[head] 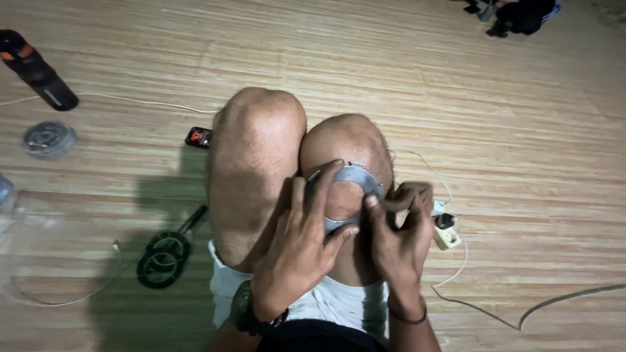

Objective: The person sits on the floor and sands a metal ring using a sanding block. They hold the ring with one hand and rub the sanding block around its edges and surfaces repeatedly.

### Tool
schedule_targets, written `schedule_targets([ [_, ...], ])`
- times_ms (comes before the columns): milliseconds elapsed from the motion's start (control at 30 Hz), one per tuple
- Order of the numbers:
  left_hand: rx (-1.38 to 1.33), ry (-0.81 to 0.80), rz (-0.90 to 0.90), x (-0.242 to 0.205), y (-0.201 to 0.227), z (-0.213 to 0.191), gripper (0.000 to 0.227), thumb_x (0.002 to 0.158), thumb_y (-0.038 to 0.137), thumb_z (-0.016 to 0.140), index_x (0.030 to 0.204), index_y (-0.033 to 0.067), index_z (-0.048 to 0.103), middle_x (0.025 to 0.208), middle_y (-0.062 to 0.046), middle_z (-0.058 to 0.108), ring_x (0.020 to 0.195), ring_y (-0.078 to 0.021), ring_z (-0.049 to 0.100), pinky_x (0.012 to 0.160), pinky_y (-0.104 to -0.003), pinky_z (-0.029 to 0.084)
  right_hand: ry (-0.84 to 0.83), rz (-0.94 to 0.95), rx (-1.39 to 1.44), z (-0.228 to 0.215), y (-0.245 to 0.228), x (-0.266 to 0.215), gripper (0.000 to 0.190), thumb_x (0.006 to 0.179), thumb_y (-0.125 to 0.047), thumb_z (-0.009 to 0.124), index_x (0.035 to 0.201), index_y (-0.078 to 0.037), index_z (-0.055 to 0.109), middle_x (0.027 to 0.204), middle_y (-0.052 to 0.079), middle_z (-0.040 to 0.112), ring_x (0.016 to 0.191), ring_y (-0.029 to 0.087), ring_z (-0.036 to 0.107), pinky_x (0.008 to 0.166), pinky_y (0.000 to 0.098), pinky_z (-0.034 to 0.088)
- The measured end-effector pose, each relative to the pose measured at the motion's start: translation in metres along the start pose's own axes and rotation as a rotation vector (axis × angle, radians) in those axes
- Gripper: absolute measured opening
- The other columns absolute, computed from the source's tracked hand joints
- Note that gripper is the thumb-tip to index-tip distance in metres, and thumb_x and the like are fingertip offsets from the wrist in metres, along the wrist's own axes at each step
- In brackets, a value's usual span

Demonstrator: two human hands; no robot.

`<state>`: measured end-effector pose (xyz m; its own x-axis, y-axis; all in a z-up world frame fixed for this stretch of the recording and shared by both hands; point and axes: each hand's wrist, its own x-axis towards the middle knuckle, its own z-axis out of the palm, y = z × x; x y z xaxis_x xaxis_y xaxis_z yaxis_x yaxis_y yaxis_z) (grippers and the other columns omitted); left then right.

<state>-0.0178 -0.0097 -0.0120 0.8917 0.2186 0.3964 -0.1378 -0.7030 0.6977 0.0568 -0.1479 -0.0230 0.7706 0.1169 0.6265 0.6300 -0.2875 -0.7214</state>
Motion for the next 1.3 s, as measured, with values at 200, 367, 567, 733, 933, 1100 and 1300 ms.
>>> schedule_targets([
  [200, -0.085, 0.182, 0.198, -0.005, 0.001, -0.003, 0.079, 0.089, 0.023, 0.072, 0.155, 0.0078, 0.032, 0.155, -0.02, 0.051, 0.123, -0.0522, 0.057, 0.102, -0.06, 0.047, -0.018, -0.042, 0.068, 0.001, -0.006, 0.001, 0.025, 0.097, 0.001, 0.068, 0.087, 0.001, 0.046, 0.104, 0.013, 0.048, 0.094, 0.023, 0.048, 0.088, 0.0332, 0.044],
  [367, -0.133, 0.113, 0.196, -0.006, -0.007, 0.002, 0.086, 0.089, 0.013, 0.072, 0.158, 0.0127, 0.021, 0.144, -0.034, 0.05, 0.101, -0.0524, 0.064, 0.081, -0.064, 0.055, -0.051, 0.015, 0.05, -0.003, 0.017, -0.025, 0.032, 0.091, 0.006, 0.074, 0.081, -0.002, 0.044, 0.107, 0.013, 0.049, 0.1, 0.022, 0.05, 0.094, 0.0328, 0.045],
  [567, -0.154, 0.046, 0.112, -0.003, 0.0, -0.005, 0.076, 0.096, 0.02, 0.066, 0.158, 0.0172, 0.023, 0.131, -0.037, 0.051, 0.067, -0.0428, 0.07, 0.057, -0.058, 0.061, 0.0, -0.092, -0.009, 0.003, 0.001, 0.013, 0.031, 0.095, 0.004, 0.073, 0.083, 0.001, 0.045, 0.107, 0.016, 0.046, 0.105, 0.028, 0.049, 0.098, 0.0404, 0.045],
  [733, -0.188, 0.115, 0.244, -0.004, -0.01, 0.005, 0.079, 0.098, 0.028, 0.062, 0.16, 0.009, 0.017, 0.16, -0.023, 0.044, 0.136, -0.0583, 0.051, 0.121, -0.077, 0.024, -0.075, -0.034, -0.048, -0.005, 0.012, -0.014, 0.029, 0.093, 0.002, 0.074, 0.082, 0.004, 0.048, 0.108, 0.017, 0.049, 0.106, 0.029, 0.05, 0.099, 0.04, 0.045],
  [933, -0.151, 0.034, 0.126, -0.005, 0.002, -0.009, 0.08, 0.092, 0.013, 0.069, 0.158, 0.0166, 0.024, 0.129, -0.033, 0.049, 0.074, -0.0463, 0.068, 0.063, -0.06, 0.057, -0.036, -0.029, 0.035, 0.001, 0.006, -0.002, 0.035, 0.095, 0.008, 0.075, 0.083, 0.0, 0.042, 0.108, 0.014, 0.044, 0.102, 0.025, 0.047, 0.097, 0.0362, 0.044],
  [1100, -0.21, 0.105, 0.254, -0.004, -0.024, 0.019, 0.084, 0.096, 0.026, 0.066, 0.16, 0.0158, 0.012, 0.148, -0.035, 0.051, 0.123, -0.0543, 0.062, 0.121, -0.08, 0.019, -0.094, 0.002, 0.124, 0.002, 0.004, 0.001, 0.032, 0.093, 0.007, 0.067, 0.112, 0.001, 0.041, 0.124, 0.018, 0.048, 0.116, 0.029, 0.05, 0.107, 0.0439, 0.045],
  [1300, -0.209, 0.078, 0.233, -0.002, -0.01, 0.004, 0.077, 0.094, 0.015, 0.066, 0.156, 0.0107, 0.021, 0.147, -0.032, 0.045, 0.097, -0.0444, 0.064, 0.07, -0.059, 0.064, -0.131, 0.101, 0.137, -0.006, 0.006, -0.009, 0.067, 0.083, 0.01, 0.068, 0.139, 0.006, 0.031, 0.142, 0.027, 0.04, 0.136, 0.04, 0.043, 0.115, 0.0531, 0.034],
])
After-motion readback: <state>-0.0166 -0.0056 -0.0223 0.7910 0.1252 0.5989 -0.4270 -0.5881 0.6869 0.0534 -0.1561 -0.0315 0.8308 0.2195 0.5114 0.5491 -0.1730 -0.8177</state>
